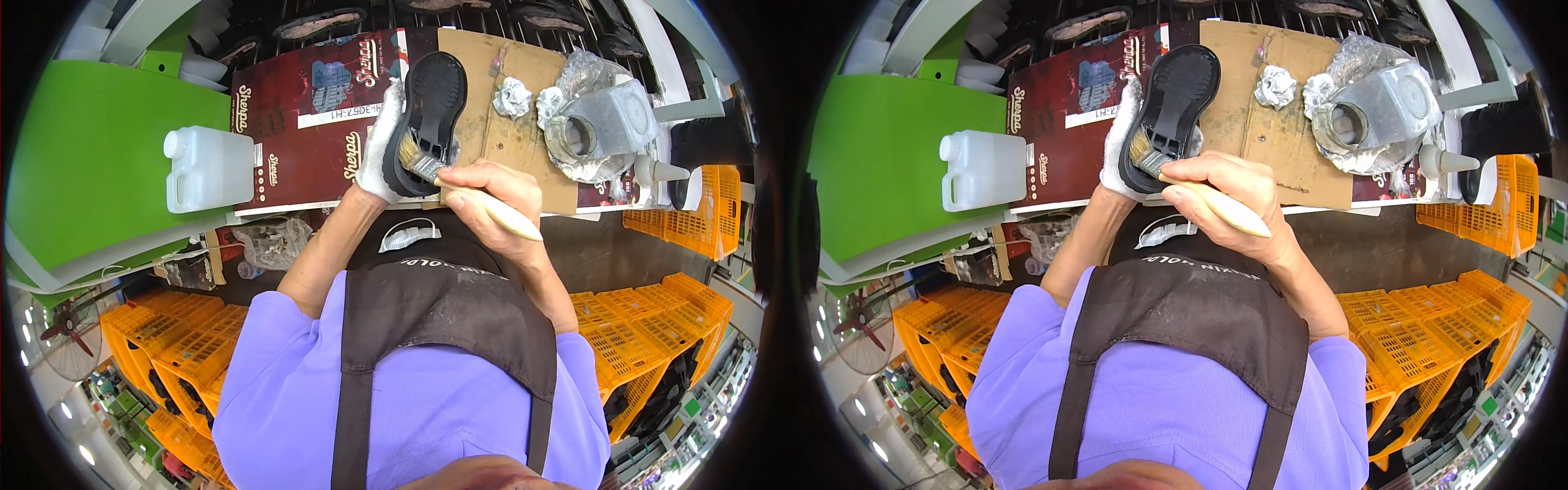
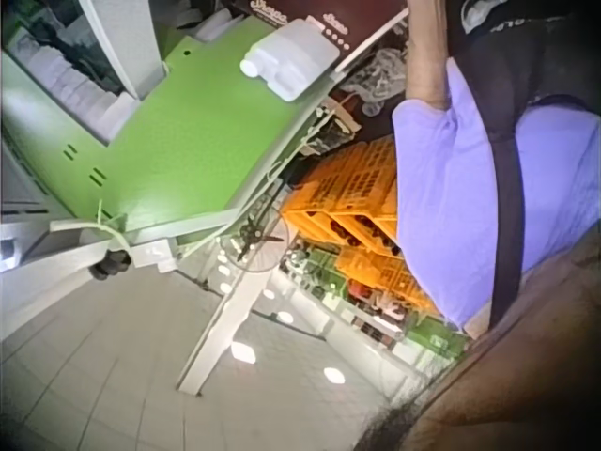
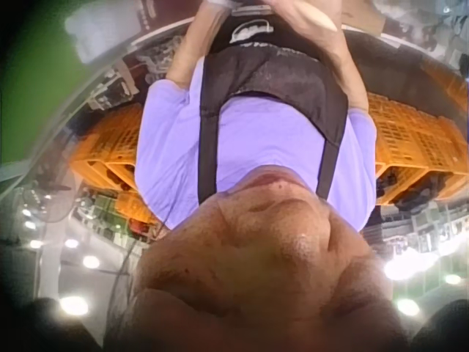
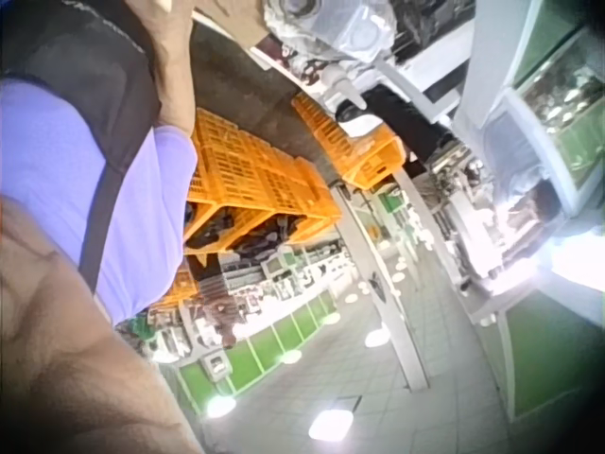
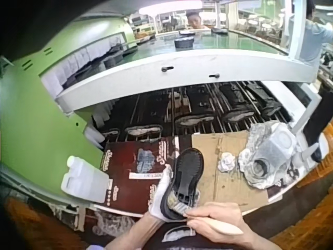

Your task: The person applies a viscous substance to the soles of black sandals using a brush. They retrieve sandals from a yellow crate, apply the substance to the sole, and place the treated sandal on a nearby rack. The process is repeated for multiple sandals.

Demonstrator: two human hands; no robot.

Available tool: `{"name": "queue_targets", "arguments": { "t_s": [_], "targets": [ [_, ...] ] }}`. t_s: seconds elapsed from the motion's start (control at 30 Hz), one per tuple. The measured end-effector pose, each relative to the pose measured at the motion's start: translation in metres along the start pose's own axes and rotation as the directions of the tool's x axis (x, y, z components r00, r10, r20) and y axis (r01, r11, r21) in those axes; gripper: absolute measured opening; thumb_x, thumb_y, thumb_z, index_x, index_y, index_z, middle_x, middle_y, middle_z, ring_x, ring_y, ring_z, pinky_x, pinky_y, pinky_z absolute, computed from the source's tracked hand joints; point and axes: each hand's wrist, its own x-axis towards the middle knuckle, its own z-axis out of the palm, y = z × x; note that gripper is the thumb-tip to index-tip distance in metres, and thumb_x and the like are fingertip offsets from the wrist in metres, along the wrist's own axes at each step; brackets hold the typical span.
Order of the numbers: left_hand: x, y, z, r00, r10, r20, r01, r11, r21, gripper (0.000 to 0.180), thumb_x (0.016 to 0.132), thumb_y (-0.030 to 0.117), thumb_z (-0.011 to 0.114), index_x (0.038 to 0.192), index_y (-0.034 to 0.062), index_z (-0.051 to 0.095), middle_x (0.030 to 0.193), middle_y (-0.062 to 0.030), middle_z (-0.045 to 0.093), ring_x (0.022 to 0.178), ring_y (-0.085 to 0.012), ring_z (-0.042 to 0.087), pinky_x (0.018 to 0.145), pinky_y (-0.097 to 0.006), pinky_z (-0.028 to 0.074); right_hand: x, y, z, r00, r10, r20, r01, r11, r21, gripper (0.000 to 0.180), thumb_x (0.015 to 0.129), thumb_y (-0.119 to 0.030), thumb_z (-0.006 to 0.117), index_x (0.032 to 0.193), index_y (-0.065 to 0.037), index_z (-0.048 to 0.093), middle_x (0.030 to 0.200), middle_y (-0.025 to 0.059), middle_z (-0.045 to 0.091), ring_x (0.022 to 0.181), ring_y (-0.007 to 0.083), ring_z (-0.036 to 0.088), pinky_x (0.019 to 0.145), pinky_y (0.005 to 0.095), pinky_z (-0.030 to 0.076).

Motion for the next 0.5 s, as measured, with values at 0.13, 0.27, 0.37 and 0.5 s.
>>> {"name": "queue_targets", "arguments": {
  "t_s": [0.13,0.27,0.37,0.5],
  "targets": [
    [-0.002,0.003,0.004,0.999,0.000,-0.036,0.001,1.000,0.032,0.055,0.093,0.052,0.038,0.120,0.0068,0.052,0.100,-0.0125,0.063,0.072,-0.0233,0.062,0.061,-0.033,0.054,0.004,-0.005,-0.003,0.999,-0.035,0.040,0.034,0.999,0.021,0.018,0.076,-0.004,0.070,0.090,0.004,0.064,0.080,0.0142,0.066,0.068,0.0219,0.065,0.061,0.0277,0.051],
    [-0.005,0.007,0.001,0.998,-0.043,-0.056,0.047,0.996,0.069,0.050,0.094,0.049,0.038,0.117,0.0070,0.053,0.100,-0.0120,0.063,0.073,-0.0231,0.062,0.061,-0.033,0.054,0.009,-0.010,-0.007,0.995,-0.016,0.101,0.010,0.998,0.055,0.019,0.074,-0.004,0.070,0.091,0.004,0.064,0.078,0.0135,0.066,0.067,0.0218,0.065,0.060,0.0276,0.051],
    [-0.008,0.009,0.004,0.998,-0.020,-0.068,0.026,0.995,0.099,0.043,0.096,0.042,0.038,0.116,0.0071,0.053,0.102,-0.0119,0.063,0.081,-0.0232,0.063,0.069,-0.035,0.055,0.014,-0.011,-0.010,0.987,-0.029,0.160,0.016,0.996,0.088,0.021,0.073,-0.004,0.070,0.091,0.004,0.065,0.077,0.0127,0.067,0.065,0.0215,0.065,0.058,0.0276,0.051],
    [-0.018,0.017,0.016,0.968,-0.214,0.130,0.224,0.972,-0.069,0.037,0.098,0.033,0.037,0.118,0.0054,0.052,0.107,-0.0115,0.062,0.092,-0.0208,0.063,0.080,-0.033,0.054,0.024,-0.015,-0.014,0.970,-0.050,0.240,0.021,0.992,0.121,0.021,0.073,-0.004,0.070,0.091,0.005,0.065,0.077,0.0123,0.067,0.064,0.0206,0.064,0.057,0.0277,0.050]
  ]
}}
